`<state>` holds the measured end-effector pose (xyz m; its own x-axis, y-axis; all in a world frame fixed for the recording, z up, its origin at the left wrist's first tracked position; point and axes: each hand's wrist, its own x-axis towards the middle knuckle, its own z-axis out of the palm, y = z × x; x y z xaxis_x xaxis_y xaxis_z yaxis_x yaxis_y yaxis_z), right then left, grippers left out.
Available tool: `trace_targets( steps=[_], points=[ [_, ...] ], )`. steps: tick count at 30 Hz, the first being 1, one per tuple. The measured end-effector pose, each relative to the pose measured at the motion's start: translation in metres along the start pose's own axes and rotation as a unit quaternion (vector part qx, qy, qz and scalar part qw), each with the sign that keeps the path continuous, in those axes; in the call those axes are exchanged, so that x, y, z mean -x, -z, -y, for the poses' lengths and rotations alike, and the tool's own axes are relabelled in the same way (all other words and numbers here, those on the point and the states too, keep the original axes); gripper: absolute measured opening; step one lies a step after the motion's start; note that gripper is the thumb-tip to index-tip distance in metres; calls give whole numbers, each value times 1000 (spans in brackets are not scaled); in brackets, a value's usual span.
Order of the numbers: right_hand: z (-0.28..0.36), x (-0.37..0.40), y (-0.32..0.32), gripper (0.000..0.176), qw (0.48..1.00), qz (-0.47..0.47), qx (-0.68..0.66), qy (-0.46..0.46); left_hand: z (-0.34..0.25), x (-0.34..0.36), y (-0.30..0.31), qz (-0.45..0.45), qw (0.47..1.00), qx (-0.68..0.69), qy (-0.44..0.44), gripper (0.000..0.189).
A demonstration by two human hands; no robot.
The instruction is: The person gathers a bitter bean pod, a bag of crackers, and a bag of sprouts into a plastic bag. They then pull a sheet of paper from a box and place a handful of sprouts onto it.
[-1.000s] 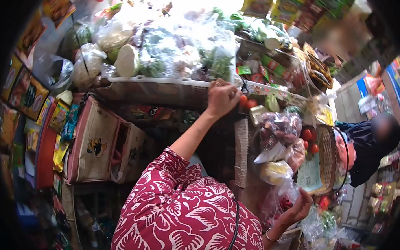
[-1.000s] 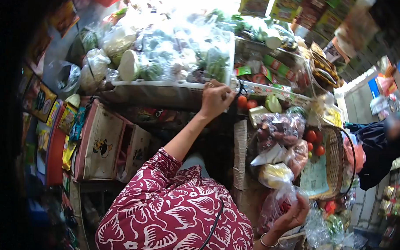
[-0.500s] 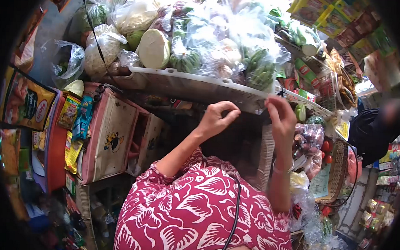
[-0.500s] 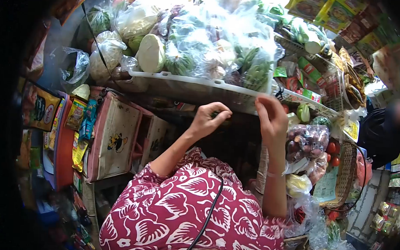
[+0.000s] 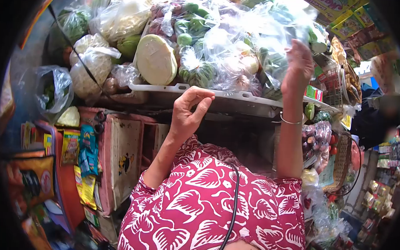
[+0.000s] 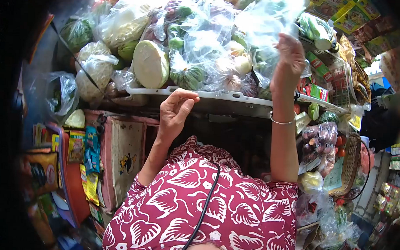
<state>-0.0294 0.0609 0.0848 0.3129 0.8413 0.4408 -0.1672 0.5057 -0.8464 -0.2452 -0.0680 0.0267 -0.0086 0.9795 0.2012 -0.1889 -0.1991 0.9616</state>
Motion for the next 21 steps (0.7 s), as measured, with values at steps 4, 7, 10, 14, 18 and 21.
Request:
trace_targets(
  steps=[4, 7, 10, 14, 18, 21],
  points=[
    [-13, 16, 10, 28, 998, 4, 65, 3, -5, -19, -4, 66, 997, 34, -14, 15],
    [-3, 38, -6, 56, 991, 6, 135, -6, -47, -24, 2, 165, 977, 135, 6, 19],
    [17, 50, -34, 58, 941, -33, 282, 184, -81, -26, 5, 301, 846, 435, -60, 25],
    [-1, 61, -57, 57, 942, 136, 263, 158, -141, -37, -13, 335, 740, 523, -258, 21],
    [-31, 76, -73, 52, 897, 199, 380, 106, -159, -33, -30, 216, 708, 577, -345, 16],
    [-49, 78, -65, 41, 900, 180, 391, 68, -145, -26, 8, 344, 730, 563, -180, 34]
  ],
)
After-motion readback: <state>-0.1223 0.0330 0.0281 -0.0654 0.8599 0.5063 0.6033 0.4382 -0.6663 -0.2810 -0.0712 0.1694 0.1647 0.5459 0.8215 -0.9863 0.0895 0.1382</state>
